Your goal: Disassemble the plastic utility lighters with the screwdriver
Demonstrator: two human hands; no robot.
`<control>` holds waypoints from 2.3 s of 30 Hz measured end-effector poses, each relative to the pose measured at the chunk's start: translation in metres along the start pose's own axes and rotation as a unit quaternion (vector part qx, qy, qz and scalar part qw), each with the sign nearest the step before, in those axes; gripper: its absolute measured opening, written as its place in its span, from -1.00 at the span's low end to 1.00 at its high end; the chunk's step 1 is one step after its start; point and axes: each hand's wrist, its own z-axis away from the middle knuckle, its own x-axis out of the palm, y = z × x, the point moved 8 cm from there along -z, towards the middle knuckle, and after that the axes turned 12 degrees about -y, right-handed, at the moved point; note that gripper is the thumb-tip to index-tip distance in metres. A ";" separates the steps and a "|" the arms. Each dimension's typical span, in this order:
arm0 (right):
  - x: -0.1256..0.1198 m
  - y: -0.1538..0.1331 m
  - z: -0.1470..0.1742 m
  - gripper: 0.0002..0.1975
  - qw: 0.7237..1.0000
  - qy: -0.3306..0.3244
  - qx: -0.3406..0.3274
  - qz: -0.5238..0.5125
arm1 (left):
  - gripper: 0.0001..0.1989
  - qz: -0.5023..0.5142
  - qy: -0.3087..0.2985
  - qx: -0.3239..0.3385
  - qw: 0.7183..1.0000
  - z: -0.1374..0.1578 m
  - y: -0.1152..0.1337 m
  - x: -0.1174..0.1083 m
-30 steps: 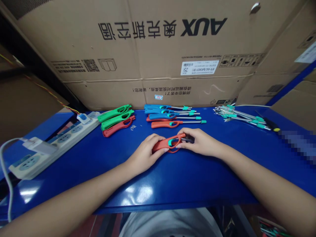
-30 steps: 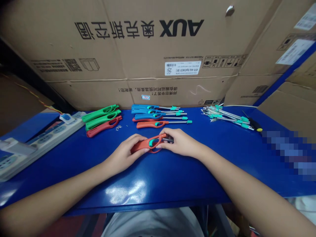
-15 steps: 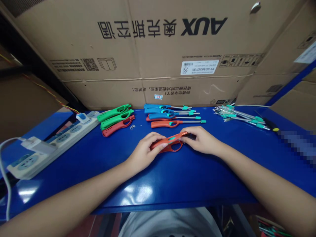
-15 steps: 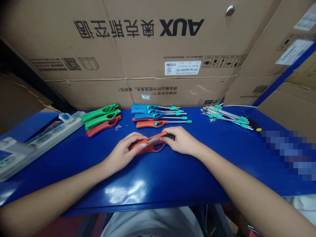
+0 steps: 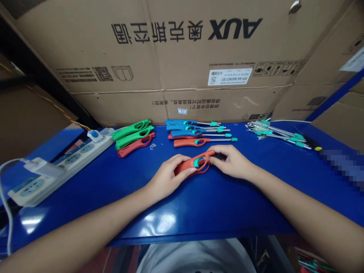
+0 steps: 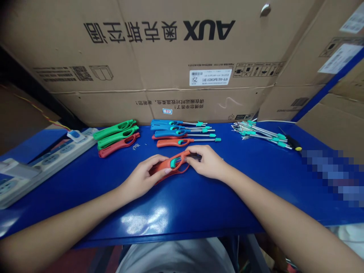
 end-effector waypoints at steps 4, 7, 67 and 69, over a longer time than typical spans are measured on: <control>0.004 0.003 -0.001 -0.75 1.000 -0.016 0.016 0.003 | -0.79 0.007 0.046 -0.008 0.999 0.000 -0.003 -0.008; 0.006 0.006 -0.001 -0.76 0.999 -0.023 0.030 0.006 | -0.79 0.024 0.071 -0.005 0.997 0.002 -0.004 -0.012; -0.050 -0.010 0.011 -0.67 0.991 0.131 -0.032 0.000 | -0.66 0.081 0.087 -0.072 0.990 -0.003 -0.008 -0.041; -0.025 -0.020 0.009 -0.71 0.996 0.074 -0.050 0.001 | -0.65 0.147 0.067 -0.087 0.983 -0.001 -0.006 -0.023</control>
